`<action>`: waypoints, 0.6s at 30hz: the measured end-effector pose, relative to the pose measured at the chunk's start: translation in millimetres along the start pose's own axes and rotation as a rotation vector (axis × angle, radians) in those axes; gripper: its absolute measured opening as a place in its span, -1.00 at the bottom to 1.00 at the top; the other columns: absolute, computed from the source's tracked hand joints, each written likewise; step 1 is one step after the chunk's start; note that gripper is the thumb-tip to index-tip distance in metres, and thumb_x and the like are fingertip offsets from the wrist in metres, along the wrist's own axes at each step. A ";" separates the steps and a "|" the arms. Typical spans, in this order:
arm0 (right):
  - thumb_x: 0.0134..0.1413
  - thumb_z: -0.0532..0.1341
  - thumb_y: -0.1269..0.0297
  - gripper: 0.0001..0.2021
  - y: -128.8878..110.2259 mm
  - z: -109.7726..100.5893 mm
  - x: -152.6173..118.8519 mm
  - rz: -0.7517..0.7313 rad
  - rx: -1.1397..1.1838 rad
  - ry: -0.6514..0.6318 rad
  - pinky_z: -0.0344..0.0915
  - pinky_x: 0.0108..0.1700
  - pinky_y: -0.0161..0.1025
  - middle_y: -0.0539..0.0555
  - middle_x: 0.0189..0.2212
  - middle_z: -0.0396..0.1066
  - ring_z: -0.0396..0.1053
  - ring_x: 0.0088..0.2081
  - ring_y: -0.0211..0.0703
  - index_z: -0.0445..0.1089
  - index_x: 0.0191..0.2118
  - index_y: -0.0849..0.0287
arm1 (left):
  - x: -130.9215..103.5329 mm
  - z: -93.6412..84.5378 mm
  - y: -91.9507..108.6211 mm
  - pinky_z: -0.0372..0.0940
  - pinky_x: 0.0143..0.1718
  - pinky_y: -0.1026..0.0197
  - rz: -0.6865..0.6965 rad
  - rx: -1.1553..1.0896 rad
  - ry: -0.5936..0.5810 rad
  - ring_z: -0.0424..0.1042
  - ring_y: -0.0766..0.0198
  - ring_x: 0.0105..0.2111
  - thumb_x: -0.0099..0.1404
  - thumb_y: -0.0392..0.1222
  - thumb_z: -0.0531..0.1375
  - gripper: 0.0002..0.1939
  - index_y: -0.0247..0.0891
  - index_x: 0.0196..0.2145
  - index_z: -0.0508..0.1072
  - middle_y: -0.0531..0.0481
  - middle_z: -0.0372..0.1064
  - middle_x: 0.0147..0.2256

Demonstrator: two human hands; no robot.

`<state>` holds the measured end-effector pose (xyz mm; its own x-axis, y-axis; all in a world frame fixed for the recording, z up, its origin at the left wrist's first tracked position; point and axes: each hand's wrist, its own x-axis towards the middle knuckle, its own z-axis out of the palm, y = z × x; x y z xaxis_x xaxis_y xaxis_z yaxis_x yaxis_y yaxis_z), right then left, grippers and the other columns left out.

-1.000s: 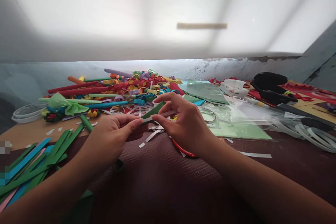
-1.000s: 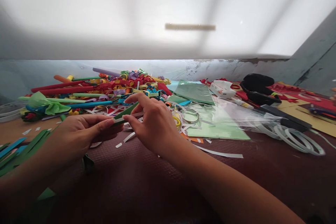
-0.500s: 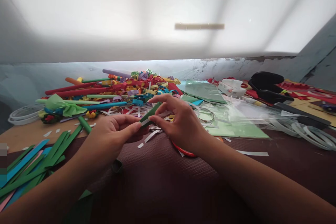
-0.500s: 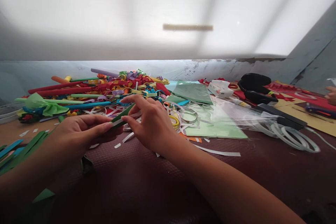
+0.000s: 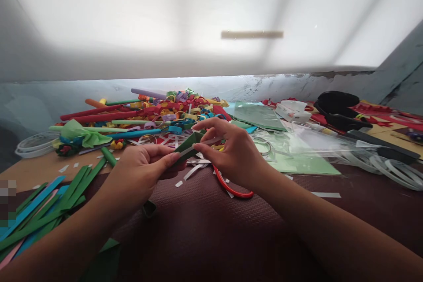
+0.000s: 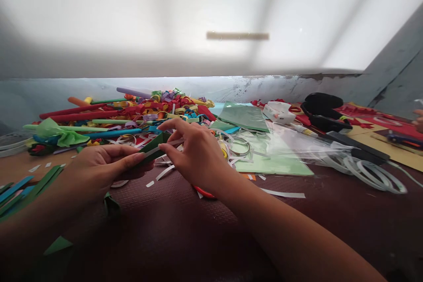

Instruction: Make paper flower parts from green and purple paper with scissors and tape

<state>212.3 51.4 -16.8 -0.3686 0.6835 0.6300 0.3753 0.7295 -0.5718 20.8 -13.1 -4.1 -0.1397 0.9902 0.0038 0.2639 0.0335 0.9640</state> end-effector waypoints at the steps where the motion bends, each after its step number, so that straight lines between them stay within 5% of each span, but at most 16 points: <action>1: 0.14 0.34 0.31 -0.73 1.4 -0.1 0.5 0.031 0.034 -0.001 0.30 -0.21 -0.17 -0.04 -0.34 0.51 0.49 -0.27 -0.14 0.46 -0.02 0.03 | -0.3 0.0 -0.1 0.37 -0.27 0.27 -0.008 -0.020 -0.011 0.58 0.21 -0.32 0.11 0.10 0.41 -0.67 -0.21 -0.33 0.61 -0.04 0.63 -0.36; 4: 0.13 0.34 0.31 -0.71 3.4 -1.7 1.4 0.029 0.055 -0.014 0.32 -0.19 -0.15 -0.03 -0.33 0.51 0.50 -0.26 -0.13 0.46 -0.01 0.04 | -0.7 -0.9 0.1 0.40 -0.19 0.23 -0.043 -0.062 -0.100 0.61 0.15 -0.24 0.13 0.09 0.40 -0.67 -0.19 -0.29 0.55 -0.02 0.63 -0.31; 8: 0.17 0.32 0.37 -0.70 -2.4 -5.5 0.0 -0.156 -0.032 -0.098 0.28 0.00 -0.08 -0.06 -0.32 0.56 0.47 -0.15 -0.10 0.44 0.02 0.01 | -0.3 -3.4 -0.2 0.37 -0.08 0.20 0.019 0.056 -0.267 0.57 0.12 -0.11 0.22 0.16 0.32 -0.62 -0.14 -0.14 0.56 -0.03 0.61 -0.15; 18: 0.13 0.36 0.40 -0.61 -11.0 -4.8 -1.4 -0.170 -0.119 -0.122 0.25 0.04 -0.05 -0.07 -0.35 0.57 0.43 -0.14 -0.07 0.40 0.08 0.03 | -4.2 0.7 2.2 0.33 -0.37 0.22 -0.019 0.109 -0.219 0.54 0.12 -0.35 0.20 0.17 0.31 -0.63 -0.22 -0.36 0.63 -0.12 0.60 -0.35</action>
<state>212.8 42.4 -8.9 -0.5321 0.5544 0.6400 0.3940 0.8311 -0.3924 22.6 -17.2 -2.2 0.0613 0.9947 -0.0828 0.3664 0.0548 0.9288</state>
